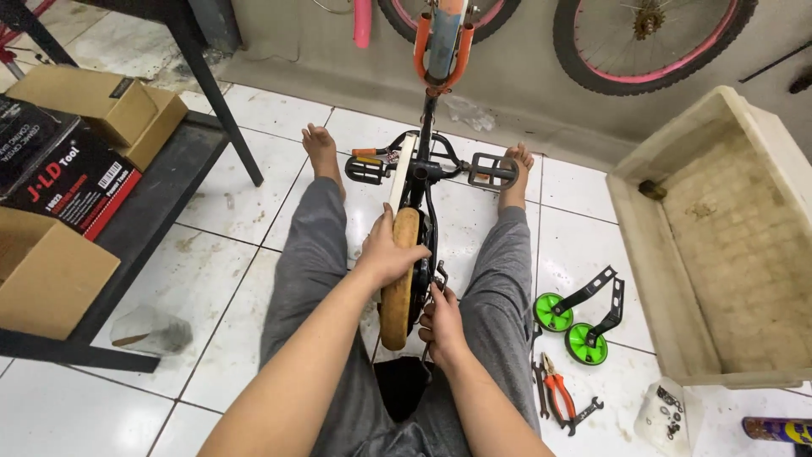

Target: The person sits on the floor and works on a child's bicycle, using a wrench to tighten the rear wheel axle nuts. They rotate the wheel to check alignment and continue adjusting the nuts on both sides of the axle.

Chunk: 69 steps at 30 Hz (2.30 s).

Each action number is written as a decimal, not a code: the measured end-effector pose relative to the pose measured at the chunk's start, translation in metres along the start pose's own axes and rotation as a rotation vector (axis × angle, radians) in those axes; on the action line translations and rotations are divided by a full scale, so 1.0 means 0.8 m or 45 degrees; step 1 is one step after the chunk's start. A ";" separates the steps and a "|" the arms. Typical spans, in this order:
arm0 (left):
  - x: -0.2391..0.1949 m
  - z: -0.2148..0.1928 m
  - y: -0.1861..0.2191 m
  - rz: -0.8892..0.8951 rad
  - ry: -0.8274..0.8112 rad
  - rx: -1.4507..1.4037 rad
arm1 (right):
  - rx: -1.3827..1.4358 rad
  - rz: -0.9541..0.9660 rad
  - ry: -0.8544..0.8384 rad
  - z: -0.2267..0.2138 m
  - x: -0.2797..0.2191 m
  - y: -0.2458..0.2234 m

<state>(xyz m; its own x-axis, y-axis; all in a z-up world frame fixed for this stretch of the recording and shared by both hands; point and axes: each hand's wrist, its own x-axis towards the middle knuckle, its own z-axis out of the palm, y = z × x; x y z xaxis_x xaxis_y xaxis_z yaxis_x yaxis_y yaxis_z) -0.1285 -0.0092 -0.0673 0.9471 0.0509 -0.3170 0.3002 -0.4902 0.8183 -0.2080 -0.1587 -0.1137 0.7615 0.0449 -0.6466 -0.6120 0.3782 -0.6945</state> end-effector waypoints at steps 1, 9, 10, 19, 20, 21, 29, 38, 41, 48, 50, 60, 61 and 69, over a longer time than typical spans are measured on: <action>-0.008 -0.005 0.004 0.003 -0.004 0.000 | 0.002 -0.002 0.004 0.000 -0.001 -0.002; -0.046 0.007 -0.046 0.488 0.210 -0.195 | 0.275 0.240 0.033 -0.059 0.086 0.010; -0.054 0.012 -0.056 0.485 0.200 -0.195 | 0.280 0.243 0.040 -0.055 0.082 0.000; -0.087 0.041 -0.139 0.813 0.212 -0.150 | 0.772 0.410 -0.234 -0.061 0.089 -0.008; -0.086 0.036 -0.142 0.824 0.194 -0.068 | 0.774 0.388 -0.278 -0.064 0.099 -0.003; -0.084 0.033 -0.143 0.836 0.176 0.013 | 0.777 0.366 -0.322 -0.067 0.109 0.000; -0.058 0.059 -0.168 0.959 0.400 -0.240 | 0.545 0.329 -0.303 -0.098 0.095 0.030; -0.028 0.050 -0.159 0.100 0.328 -1.031 | 0.128 0.172 -0.233 -0.070 0.044 -0.010; -0.024 0.048 -0.130 0.028 0.354 -1.133 | 0.077 0.167 -0.228 -0.066 0.035 -0.020; -0.027 0.048 -0.095 -0.246 0.414 -1.219 | 0.037 0.241 -0.100 -0.085 0.013 -0.020; -0.026 0.046 -0.095 -0.284 0.409 -1.193 | 0.005 0.264 -0.115 -0.083 0.007 -0.022; -0.017 0.049 -0.126 -0.137 0.324 -1.029 | 0.059 0.289 -0.057 -0.061 -0.006 -0.009; -0.015 0.050 -0.131 -0.144 0.322 -1.029 | 0.059 0.294 -0.052 -0.057 -0.011 -0.010; -0.007 0.052 -0.150 -0.037 0.321 -1.044 | -0.423 0.096 0.009 -0.051 -0.013 -0.017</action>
<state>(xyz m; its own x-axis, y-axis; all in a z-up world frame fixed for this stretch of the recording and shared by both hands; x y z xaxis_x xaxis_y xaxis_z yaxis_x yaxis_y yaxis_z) -0.1746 0.0129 -0.1833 0.9055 0.2932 -0.3067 0.2201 0.2934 0.9303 -0.2161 -0.2019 -0.1102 0.7108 0.0543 -0.7013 -0.7034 0.0519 -0.7089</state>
